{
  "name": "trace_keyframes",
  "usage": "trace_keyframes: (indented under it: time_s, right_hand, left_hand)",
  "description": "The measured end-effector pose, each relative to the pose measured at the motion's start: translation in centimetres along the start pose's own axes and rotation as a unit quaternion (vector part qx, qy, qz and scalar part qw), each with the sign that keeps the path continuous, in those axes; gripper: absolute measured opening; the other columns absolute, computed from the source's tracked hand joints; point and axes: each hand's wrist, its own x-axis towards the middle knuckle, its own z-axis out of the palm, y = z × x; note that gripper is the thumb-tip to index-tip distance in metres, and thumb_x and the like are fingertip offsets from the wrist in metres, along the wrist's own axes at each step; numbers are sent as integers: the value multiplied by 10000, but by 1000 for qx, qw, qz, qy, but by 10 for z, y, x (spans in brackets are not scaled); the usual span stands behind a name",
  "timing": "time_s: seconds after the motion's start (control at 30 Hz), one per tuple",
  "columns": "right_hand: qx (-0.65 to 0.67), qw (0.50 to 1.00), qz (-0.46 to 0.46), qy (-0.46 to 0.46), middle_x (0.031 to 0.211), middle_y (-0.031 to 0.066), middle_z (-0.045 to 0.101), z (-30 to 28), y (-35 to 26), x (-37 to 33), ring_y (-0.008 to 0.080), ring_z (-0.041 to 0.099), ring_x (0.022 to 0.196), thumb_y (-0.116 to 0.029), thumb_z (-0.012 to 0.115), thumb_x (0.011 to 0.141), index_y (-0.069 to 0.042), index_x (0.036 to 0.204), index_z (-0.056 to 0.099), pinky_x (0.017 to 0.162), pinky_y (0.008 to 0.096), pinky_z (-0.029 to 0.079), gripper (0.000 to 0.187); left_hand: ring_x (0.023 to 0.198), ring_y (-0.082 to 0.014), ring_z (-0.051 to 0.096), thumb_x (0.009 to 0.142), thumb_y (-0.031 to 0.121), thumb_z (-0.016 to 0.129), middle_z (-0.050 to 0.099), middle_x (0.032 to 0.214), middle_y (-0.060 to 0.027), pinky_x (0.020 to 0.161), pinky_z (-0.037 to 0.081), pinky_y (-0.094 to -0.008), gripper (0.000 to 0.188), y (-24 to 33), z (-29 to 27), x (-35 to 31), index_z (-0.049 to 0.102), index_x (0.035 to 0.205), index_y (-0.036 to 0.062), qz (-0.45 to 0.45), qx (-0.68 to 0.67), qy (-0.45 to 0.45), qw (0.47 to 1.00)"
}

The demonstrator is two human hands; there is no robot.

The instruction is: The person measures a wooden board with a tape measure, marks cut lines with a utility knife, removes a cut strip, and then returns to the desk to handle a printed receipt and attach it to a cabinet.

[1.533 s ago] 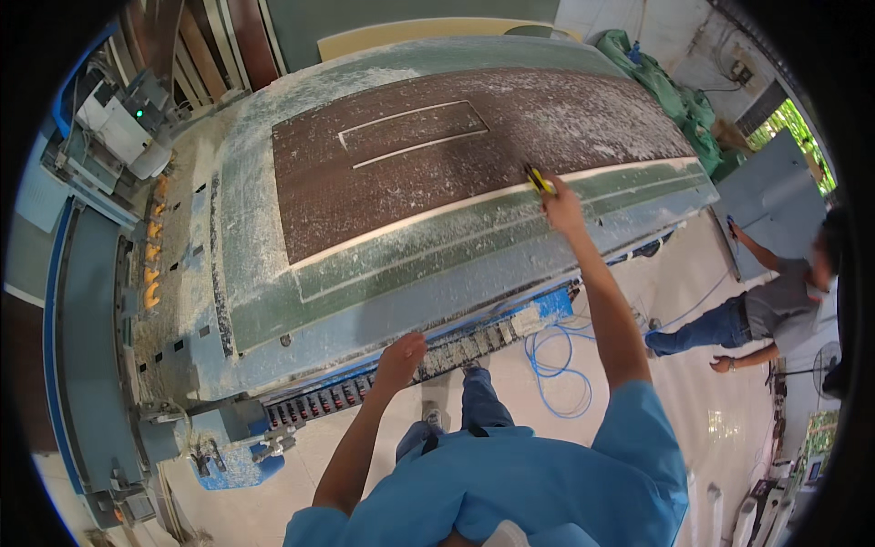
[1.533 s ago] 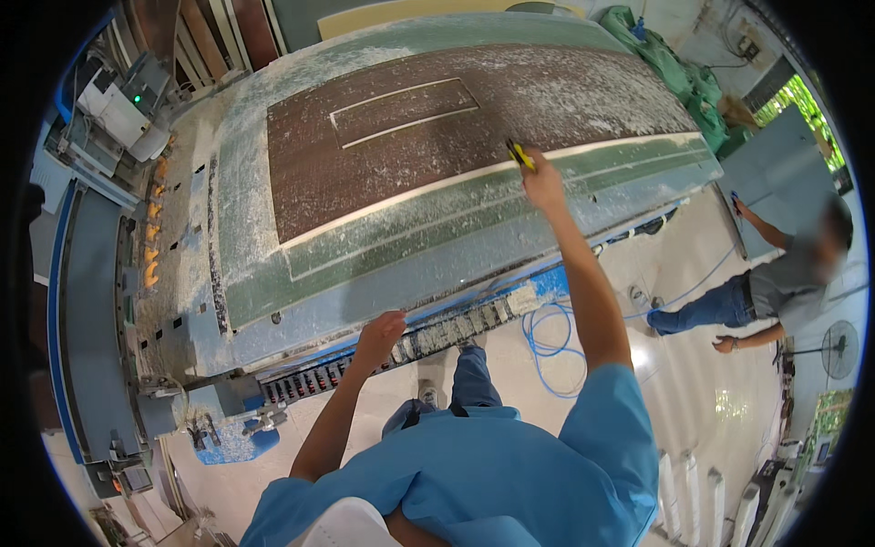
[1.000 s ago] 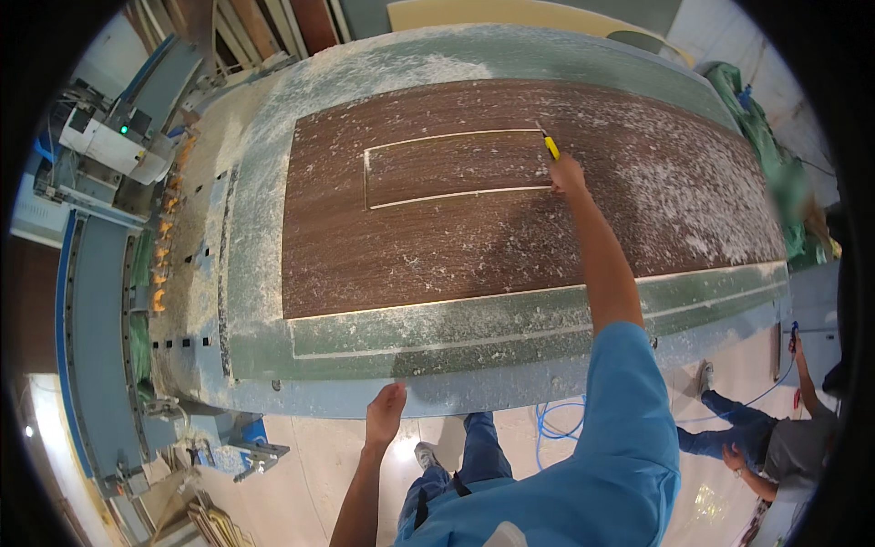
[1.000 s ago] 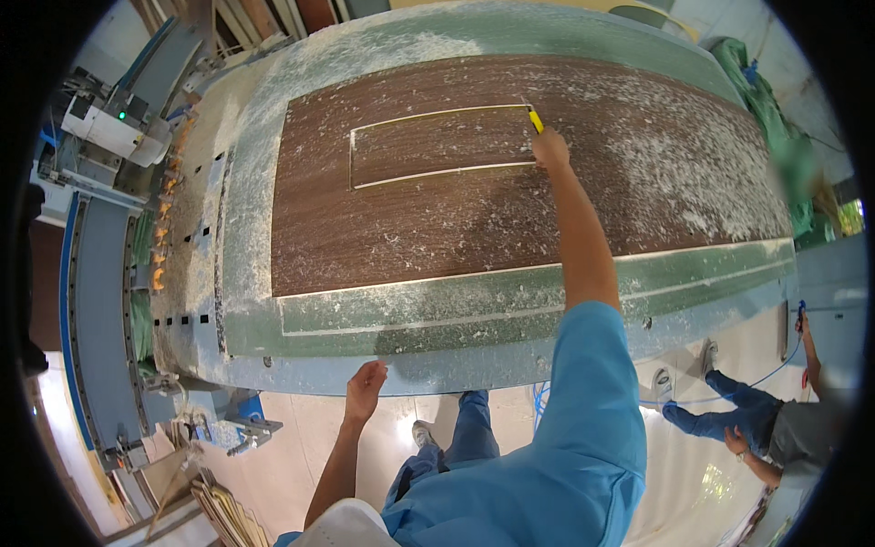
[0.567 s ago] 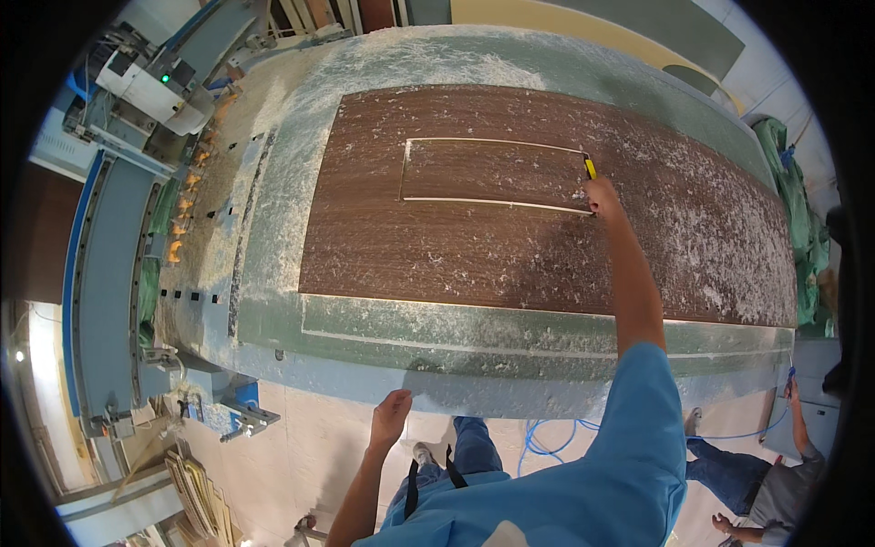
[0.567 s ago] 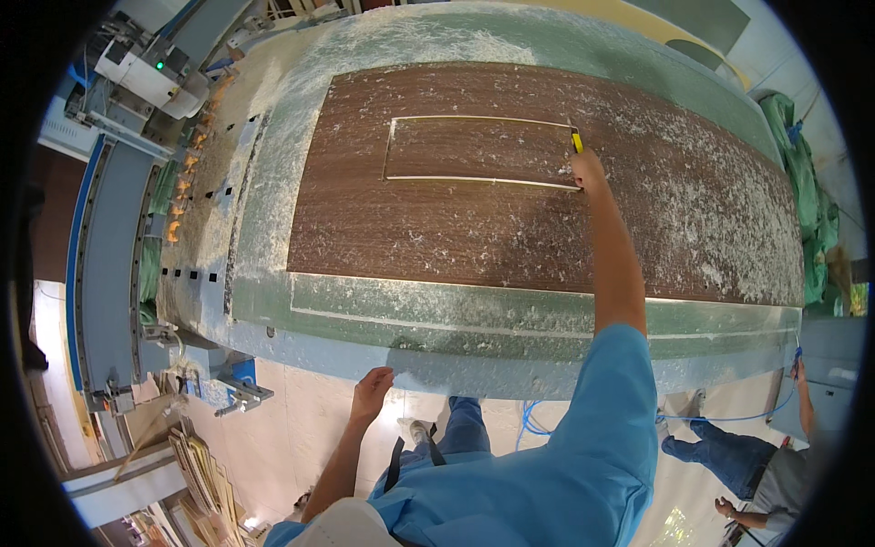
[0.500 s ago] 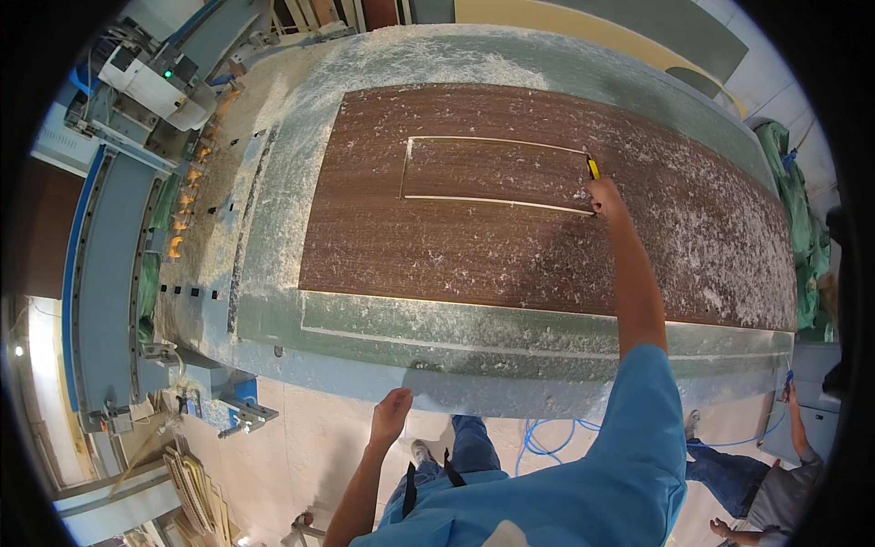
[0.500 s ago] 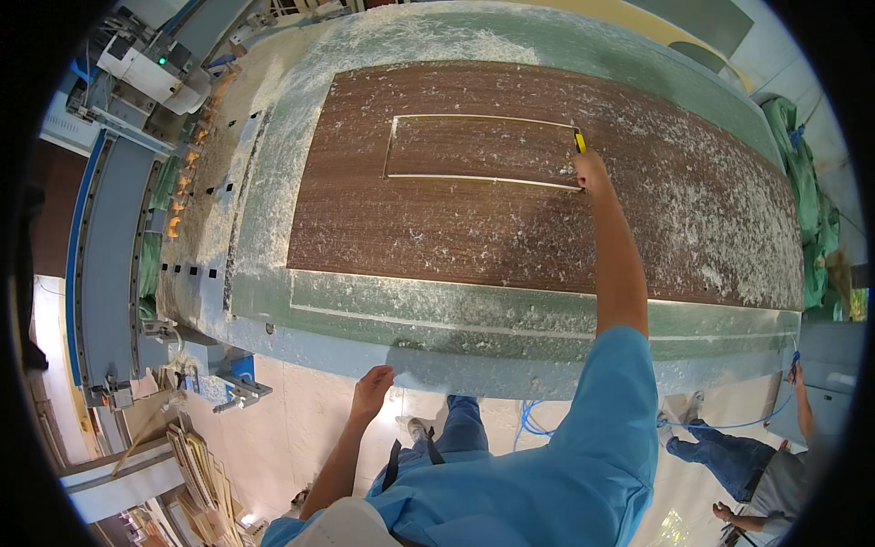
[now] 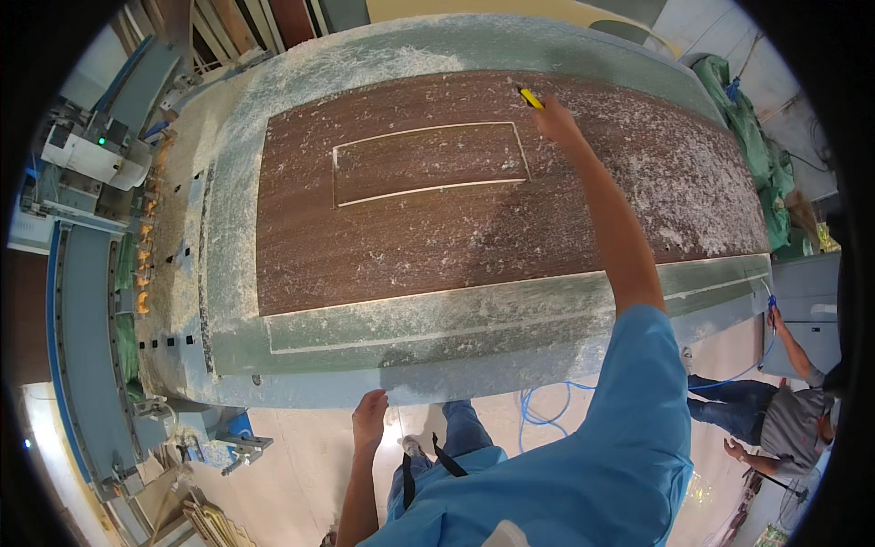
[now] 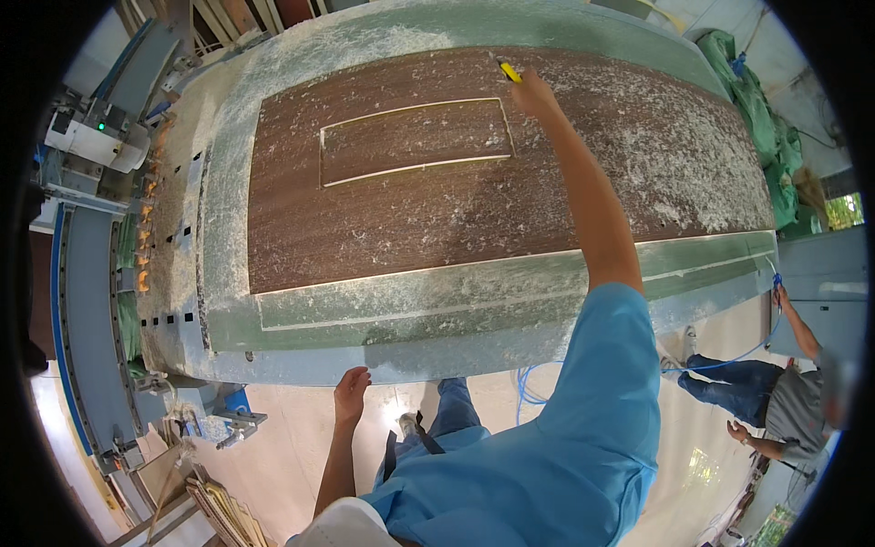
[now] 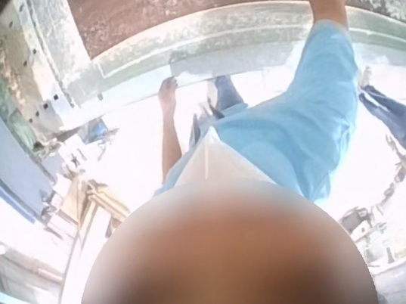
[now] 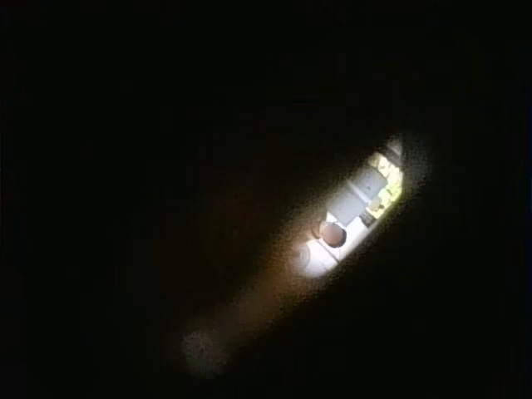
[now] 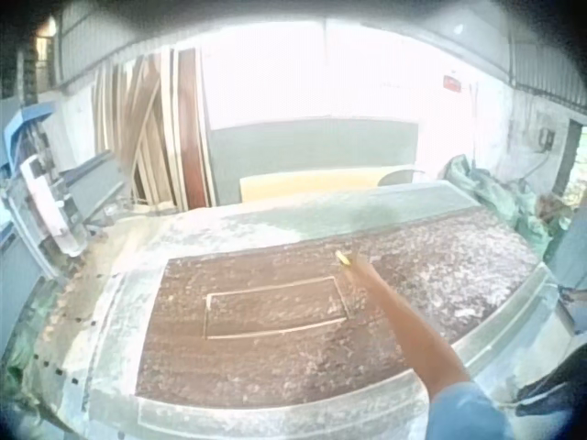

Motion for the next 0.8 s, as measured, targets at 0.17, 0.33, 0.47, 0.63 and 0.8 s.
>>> trace_keyframes:
  time_s: [0.17,0.33,0.47,0.63,0.8]
  right_hand:
    - [-140,986,1,-91,1111,249,711,13,33,-8,386,712,1011,-210,610,905,33,1152,661,817,497,567,350]
    - [-184,982,-19,-47,1223,191,705,67,50,5,370,683,1126,-138,589,914,-79,1245,684,918,479,568,350]
    - [-179,983,22,-48,1262,182,696,80,41,19,368,648,1205,-138,591,930,-90,1247,701,986,474,545,339]
    - [-205,976,-3,-79,1250,176,703,77,33,32,365,652,1195,-144,628,924,-91,1200,728,971,475,550,298]
    - [-246,959,-50,-134,1198,210,715,77,51,19,373,670,1155,-116,648,907,-50,1182,724,938,486,558,293]
  left_hand:
    - [959,-193,718,987,186,645,754,1060,-131,849,559,-333,291,-22,-12,-14,683,1219,15,-52,43,-10,998]
    - [913,-214,733,987,188,642,752,1015,-118,801,576,-338,271,-64,-35,-39,693,1190,15,-81,39,25,996]
    - [852,-194,727,998,203,635,744,979,-112,720,563,-302,261,-98,-67,-76,689,1165,10,-177,-38,99,979]
    - [784,-157,705,1010,210,622,736,977,-113,641,526,-273,260,-131,-86,-118,662,1171,10,-304,-79,141,939]
    - [771,-164,702,1004,232,629,730,974,-106,620,514,-268,278,-145,-82,-134,645,1189,25,-379,-113,137,908]
